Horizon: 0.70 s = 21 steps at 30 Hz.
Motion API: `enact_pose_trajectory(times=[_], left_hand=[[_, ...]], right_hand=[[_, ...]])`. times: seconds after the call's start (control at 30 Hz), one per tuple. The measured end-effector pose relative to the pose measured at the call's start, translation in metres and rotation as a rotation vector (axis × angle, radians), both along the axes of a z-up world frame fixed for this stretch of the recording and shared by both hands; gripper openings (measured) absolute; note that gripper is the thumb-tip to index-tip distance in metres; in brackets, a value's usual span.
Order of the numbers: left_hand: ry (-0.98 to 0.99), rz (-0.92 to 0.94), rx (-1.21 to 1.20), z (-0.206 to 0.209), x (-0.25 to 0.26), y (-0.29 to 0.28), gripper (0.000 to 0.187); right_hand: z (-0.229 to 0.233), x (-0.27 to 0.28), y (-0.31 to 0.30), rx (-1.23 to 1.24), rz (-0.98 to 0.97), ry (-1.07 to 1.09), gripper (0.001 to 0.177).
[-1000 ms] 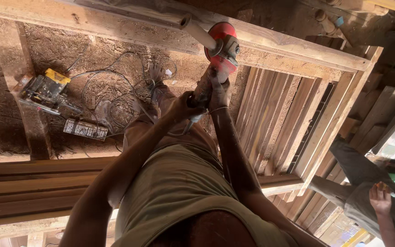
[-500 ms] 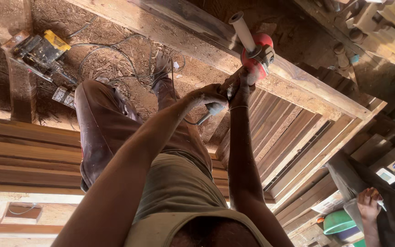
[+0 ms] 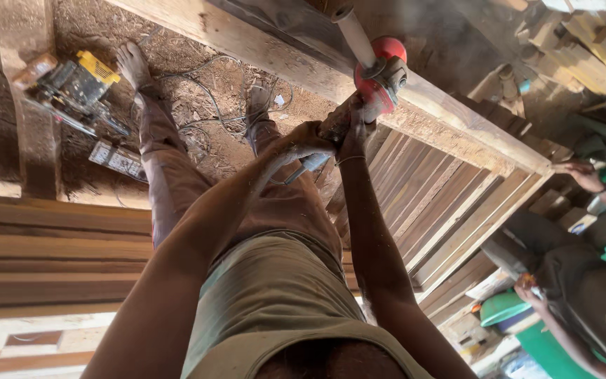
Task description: The person sands the surface of a wooden frame using a power sander.
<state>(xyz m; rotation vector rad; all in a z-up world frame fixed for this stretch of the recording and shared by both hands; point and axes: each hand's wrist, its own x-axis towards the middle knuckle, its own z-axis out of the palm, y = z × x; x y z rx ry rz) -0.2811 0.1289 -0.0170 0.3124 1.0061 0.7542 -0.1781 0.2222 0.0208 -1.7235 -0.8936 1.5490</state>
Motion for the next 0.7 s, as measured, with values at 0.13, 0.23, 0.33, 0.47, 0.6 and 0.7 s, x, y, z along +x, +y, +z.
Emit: enact_pose_trajectory(times=[0.13,0.23,0.33,0.47,0.6,0.7], left_hand=[[0.051,0.028,-0.055,0.005,-0.081,-0.050,0.063],[0.043,0.207,0.026,0.004,-0.151,-0.079,0.060],[0.101,0.330,0.023,-0.002,-0.199,-0.114,0.062],[0.148,0.517,-0.027,-0.031,-0.240,-0.163,0.067],[0.177,0.631,-0.072,-0.055,-0.242,-0.183,0.074],[0.468,0.735,0.204,-0.046,-0.221,-0.185,0.071]], right_hand=[[-0.007,-0.074,-0.037,-0.094,0.085,0.044,0.044],[-0.041,-0.144,-0.058,0.099,0.189,0.072,0.047],[-0.055,-0.200,-0.086,0.052,0.295,-0.063,0.052],[-0.064,-0.286,-0.117,0.167,0.549,-0.010,0.050],[-0.047,-0.342,-0.124,0.090,0.670,0.013,0.060],[-0.034,-0.341,-0.113,0.008,0.833,-0.093,0.076]])
